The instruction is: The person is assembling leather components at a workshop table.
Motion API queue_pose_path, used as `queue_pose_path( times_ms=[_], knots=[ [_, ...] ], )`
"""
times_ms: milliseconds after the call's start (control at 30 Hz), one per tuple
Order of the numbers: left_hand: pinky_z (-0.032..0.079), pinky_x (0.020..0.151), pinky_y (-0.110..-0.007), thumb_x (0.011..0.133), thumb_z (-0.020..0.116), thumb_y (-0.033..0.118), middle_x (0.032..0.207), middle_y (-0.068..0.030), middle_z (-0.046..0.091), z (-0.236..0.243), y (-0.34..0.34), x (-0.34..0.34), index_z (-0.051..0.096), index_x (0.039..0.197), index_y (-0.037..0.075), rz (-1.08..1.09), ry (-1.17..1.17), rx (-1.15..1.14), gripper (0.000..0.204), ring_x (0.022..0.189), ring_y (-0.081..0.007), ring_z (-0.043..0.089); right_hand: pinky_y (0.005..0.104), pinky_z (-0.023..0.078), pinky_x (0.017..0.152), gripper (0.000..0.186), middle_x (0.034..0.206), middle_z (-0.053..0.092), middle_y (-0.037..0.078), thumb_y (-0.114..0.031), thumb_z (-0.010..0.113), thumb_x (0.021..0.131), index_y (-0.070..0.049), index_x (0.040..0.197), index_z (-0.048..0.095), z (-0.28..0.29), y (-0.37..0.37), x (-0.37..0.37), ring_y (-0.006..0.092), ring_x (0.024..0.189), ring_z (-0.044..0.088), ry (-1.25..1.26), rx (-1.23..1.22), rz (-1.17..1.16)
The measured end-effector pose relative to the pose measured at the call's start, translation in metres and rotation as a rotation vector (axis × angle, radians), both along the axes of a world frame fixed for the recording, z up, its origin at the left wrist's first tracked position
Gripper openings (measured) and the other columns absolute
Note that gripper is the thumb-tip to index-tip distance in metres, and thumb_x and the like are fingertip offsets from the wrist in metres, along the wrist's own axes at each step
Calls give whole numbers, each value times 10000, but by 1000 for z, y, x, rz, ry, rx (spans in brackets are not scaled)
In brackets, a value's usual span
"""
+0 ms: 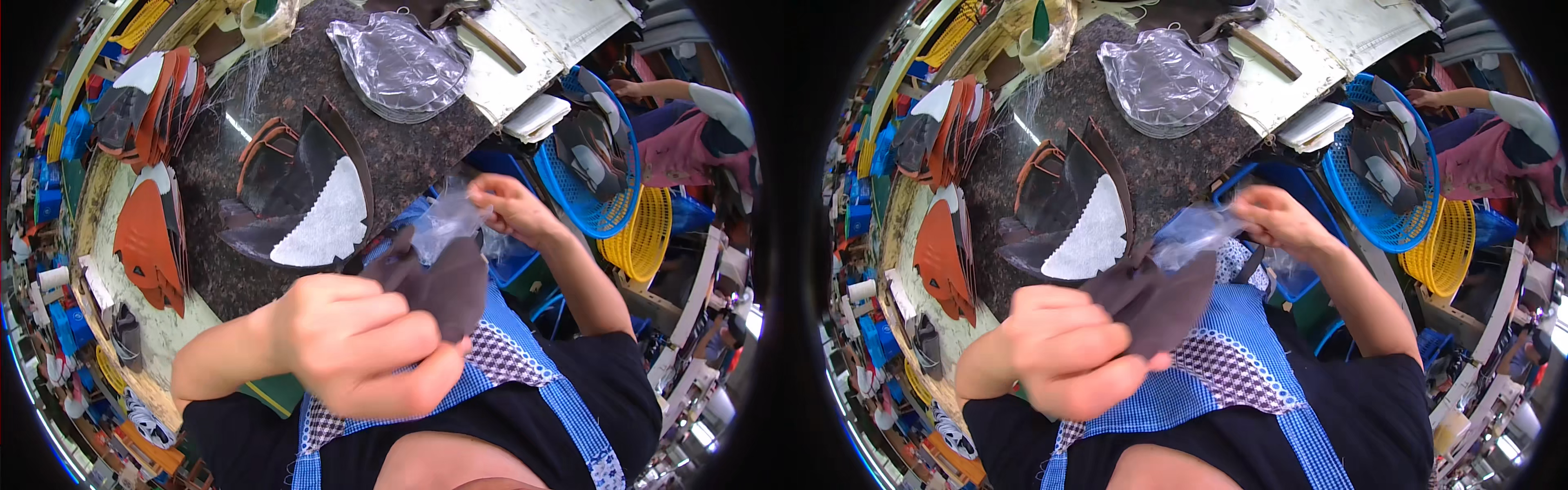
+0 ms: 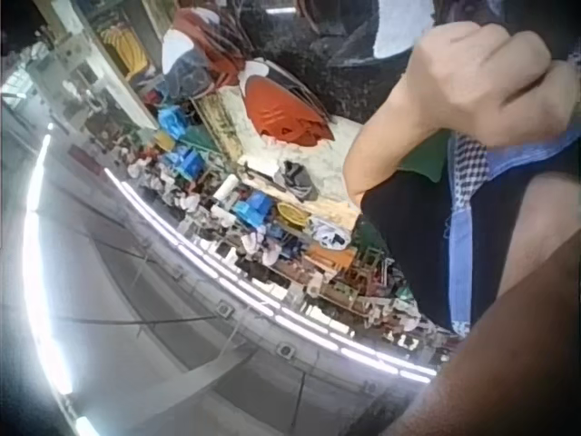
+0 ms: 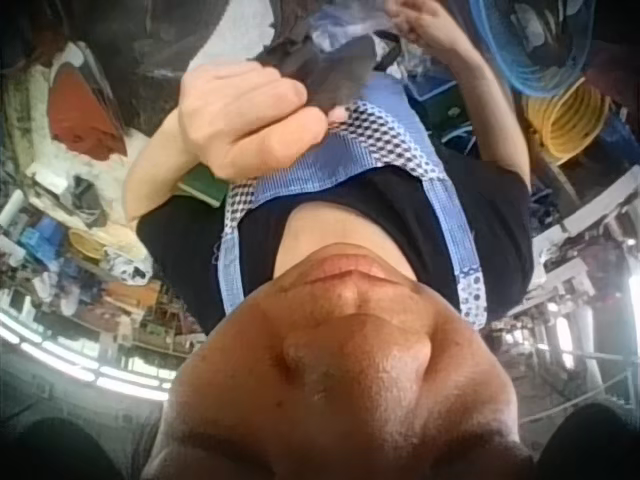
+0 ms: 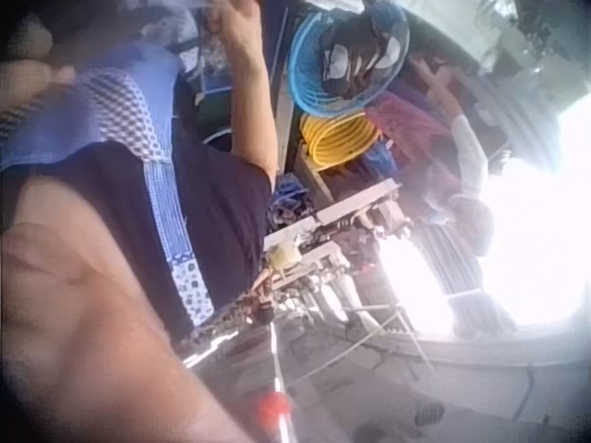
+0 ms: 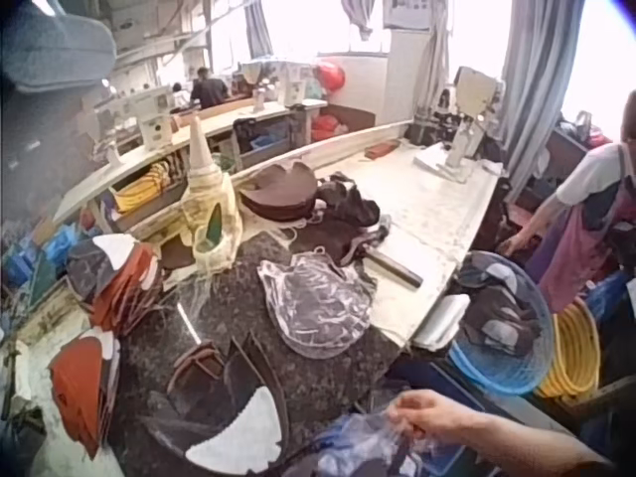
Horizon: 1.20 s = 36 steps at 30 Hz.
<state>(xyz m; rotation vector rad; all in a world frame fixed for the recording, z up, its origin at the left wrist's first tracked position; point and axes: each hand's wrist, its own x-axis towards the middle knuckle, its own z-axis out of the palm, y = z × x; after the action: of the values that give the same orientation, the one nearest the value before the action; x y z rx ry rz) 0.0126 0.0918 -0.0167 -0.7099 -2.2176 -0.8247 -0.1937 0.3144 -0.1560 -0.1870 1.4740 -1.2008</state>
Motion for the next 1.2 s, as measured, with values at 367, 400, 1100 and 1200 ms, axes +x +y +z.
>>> queue_pose_path(
  times_ms=[367, 400, 1100, 1200],
  knots=[
    [409, 715, -190, 1010, 639, 84, 910, 23, 501, 21, -55, -32, 505, 1056, 51, 355, -591, 447, 145, 780, -43, 505, 361, 429, 1086, 615, 1303, 635, 119, -461, 614, 966, 6, 1359, 536, 84, -106, -6, 198, 1260, 576, -65, -923, 136],
    [402, 704, -197, 1019, 632, 101, 915, 32, 494, 23, -60, -33, 508, 1053, 60, 369, -577, 534, 135, 767, -37, 486, 352, 440, 1070, 614, 1284, 642, 104, -463, 633, 961, 0, 1351, 535, 82, -122, -4, 183, 1234, 589, 63, -889, 206],
    [567, 773, -275, 921, 757, 259, 1009, -86, 755, 32, -114, -25, 681, 1167, -38, 424, -537, 967, 393, 861, -142, 716, 258, 498, 765, 811, 1096, 701, 55, -679, 392, 1006, -11, 1460, 471, 96, -219, -65, 126, 852, 631, -166, -814, 62],
    [609, 823, -331, 1022, 623, 269, 1135, -99, 725, 1, -100, 5, 652, 1192, -11, 493, -580, 1492, 329, 928, -181, 737, 341, 491, 902, 915, 1182, 667, 79, -780, 349, 952, -82, 1545, 367, 75, -175, 20, 174, 1010, 627, -564, -764, -199]
  ],
)
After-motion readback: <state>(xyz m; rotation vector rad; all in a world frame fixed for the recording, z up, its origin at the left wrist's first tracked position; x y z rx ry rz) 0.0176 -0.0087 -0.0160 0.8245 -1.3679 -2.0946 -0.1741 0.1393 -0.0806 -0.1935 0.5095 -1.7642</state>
